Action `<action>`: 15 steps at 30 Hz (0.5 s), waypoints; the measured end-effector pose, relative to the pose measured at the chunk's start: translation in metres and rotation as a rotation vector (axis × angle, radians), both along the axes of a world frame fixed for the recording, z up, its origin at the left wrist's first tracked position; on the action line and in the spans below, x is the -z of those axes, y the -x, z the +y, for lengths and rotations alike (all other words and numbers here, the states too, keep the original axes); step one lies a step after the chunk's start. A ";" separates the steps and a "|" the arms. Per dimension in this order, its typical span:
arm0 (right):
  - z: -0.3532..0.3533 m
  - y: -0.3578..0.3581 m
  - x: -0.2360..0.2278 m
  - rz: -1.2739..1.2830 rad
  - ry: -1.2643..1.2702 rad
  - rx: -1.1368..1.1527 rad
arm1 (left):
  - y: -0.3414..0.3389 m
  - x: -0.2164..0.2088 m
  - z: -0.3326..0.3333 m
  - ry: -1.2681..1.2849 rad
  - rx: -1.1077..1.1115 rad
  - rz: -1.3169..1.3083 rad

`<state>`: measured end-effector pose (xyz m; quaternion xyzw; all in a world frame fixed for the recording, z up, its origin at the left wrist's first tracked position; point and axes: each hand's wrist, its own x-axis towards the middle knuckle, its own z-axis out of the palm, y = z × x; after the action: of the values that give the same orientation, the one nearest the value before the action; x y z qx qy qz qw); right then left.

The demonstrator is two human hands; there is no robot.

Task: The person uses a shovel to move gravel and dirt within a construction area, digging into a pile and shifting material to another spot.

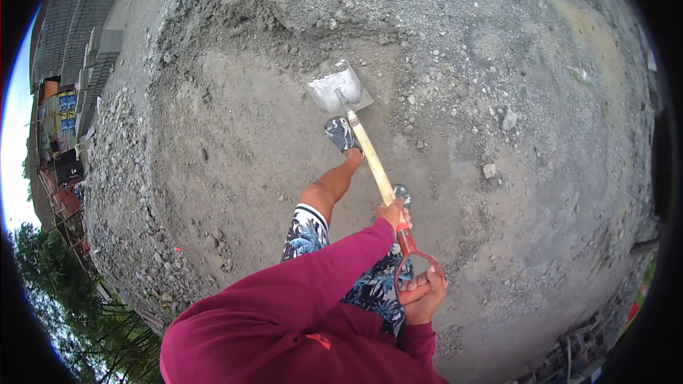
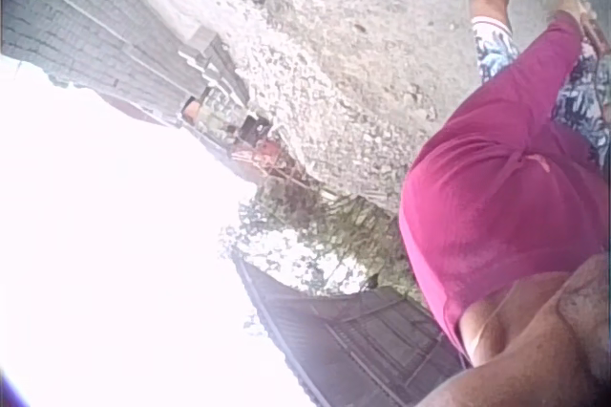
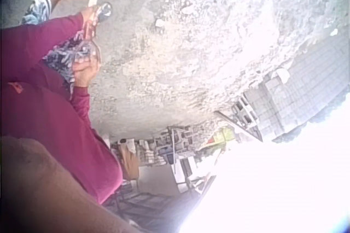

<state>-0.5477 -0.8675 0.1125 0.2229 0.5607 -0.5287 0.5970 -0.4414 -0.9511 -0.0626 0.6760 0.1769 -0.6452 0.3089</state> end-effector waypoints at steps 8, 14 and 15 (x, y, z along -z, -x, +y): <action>-0.206 -0.018 0.113 -0.005 0.205 -0.014 | -0.030 0.094 -0.223 0.056 0.010 -0.081; -0.131 -0.026 0.135 -0.050 0.145 -0.101 | -0.046 0.110 -0.154 0.109 0.111 -0.129; -0.123 -0.035 0.125 -0.071 0.132 -0.095 | -0.052 0.094 -0.147 0.079 0.118 -0.140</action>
<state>-0.5125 -0.9907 -0.0129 0.1746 0.5132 -0.5273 0.6543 -0.3890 -1.0979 -0.1562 0.7160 0.0892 -0.6200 0.3081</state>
